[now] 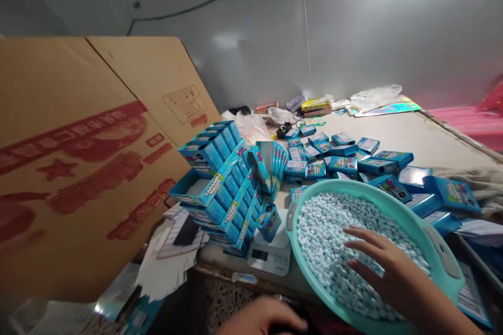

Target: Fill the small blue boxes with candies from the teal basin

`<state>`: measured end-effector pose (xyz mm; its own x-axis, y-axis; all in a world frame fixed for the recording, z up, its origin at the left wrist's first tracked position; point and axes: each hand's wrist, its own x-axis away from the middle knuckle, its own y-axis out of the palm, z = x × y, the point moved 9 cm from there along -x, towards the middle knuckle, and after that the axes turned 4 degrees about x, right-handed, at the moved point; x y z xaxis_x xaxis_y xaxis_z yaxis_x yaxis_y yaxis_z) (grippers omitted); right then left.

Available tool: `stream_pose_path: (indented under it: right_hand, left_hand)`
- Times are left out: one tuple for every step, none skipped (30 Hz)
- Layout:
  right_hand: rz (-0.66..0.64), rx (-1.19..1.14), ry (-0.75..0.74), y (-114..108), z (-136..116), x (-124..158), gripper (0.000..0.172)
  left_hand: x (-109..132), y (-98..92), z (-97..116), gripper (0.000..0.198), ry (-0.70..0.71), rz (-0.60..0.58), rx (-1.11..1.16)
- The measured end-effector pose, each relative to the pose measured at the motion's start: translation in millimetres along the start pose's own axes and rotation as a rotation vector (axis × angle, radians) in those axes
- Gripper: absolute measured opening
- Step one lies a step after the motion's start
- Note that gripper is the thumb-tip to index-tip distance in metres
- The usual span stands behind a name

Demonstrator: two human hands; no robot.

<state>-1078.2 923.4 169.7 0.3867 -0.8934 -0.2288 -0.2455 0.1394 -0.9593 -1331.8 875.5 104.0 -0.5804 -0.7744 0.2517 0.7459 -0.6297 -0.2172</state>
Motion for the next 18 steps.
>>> stream_pose_path:
  right_hand:
    - [0.016, -0.022, 0.032, -3, 1, -1, 0.027]
    - [0.032, -0.043, 0.055, -5, 2, -2, 0.029]
    - [0.037, -0.063, 0.078, -6, 4, -3, 0.03]
    - [0.035, -0.083, 0.096, -5, 6, -4, 0.03]
    - [0.032, -0.103, 0.106, -3, 7, -5, 0.03]
    - [0.027, -0.123, 0.11, 0, 9, -6, 0.03]
    - [0.028, -0.139, 0.109, 3, 11, -6, 0.03]
    - [0.028, -0.152, 0.105, 6, 13, -7, 0.03]
    - [0.028, -0.161, 0.105, 10, 15, -7, 0.03]
    - [0.027, -0.169, 0.109, 13, 17, -7, 0.03]
    - [0.027, -0.177, 0.115, 16, 19, -7, 0.031]
    - [0.029, -0.187, 0.124, 17, 21, -7, 0.031]
    - [0.033, -0.199, 0.134, 18, 23, -7, 0.031]
    - [0.036, -0.211, 0.143, 19, 25, -7, 0.031]
    - [0.037, -0.222, 0.149, 19, 26, -7, 0.03]
    - [0.035, -0.227, 0.152, 19, 26, -6, 0.029]
    - [0.034, -0.227, 0.152, 19, 27, -6, 0.028]
    - [0.036, -0.223, 0.15, 18, 28, -5, 0.028]
  left_hand:
    - [-11, -22.0, 7, 0.035, 0.033, 0.118, -0.048]
    - [-23, -46.0, 15, 0.035, 0.07, 0.266, -0.125]
    - [-34, -68.6, 25, 0.037, 0.105, 0.425, -0.223]
    - [-45, -87.2, 33, 0.042, 0.114, 0.571, -0.35]
    - [-57, -98.6, 37, 0.05, 0.085, 0.65, -0.467]
    - [-72, -104.2, 37, 0.06, 0.028, 0.663, -0.565]
    - [-87, -106.5, 31, 0.07, -0.041, 0.636, -0.629]
    - [-100, -106.4, 24, 0.074, -0.099, 0.59, -0.665]
    - [-110, -105.2, 17, 0.073, -0.137, 0.543, -0.679]
    - [-116, -103.9, 12, 0.069, -0.151, 0.509, -0.679]
    - [-119, -102.7, 9, 0.064, -0.147, 0.484, -0.676]
    - [-117, -101.6, 9, 0.061, -0.132, 0.465, -0.669]
    - [-112, -100.6, 11, 0.06, -0.112, 0.445, -0.657]
    - [-104, -100.8, 15, 0.06, -0.1, 0.428, -0.637]
    - [-92, -103.3, 21, 0.061, -0.099, 0.422, -0.608]
    - [-76, -108.5, 29, 0.061, -0.098, 0.429, -0.568]
    - [-58, -117.2, 38, 0.061, -0.101, 0.453, -0.521]
    - [-37, -130.1, 49, 0.061, -0.096, 0.5, -0.478]
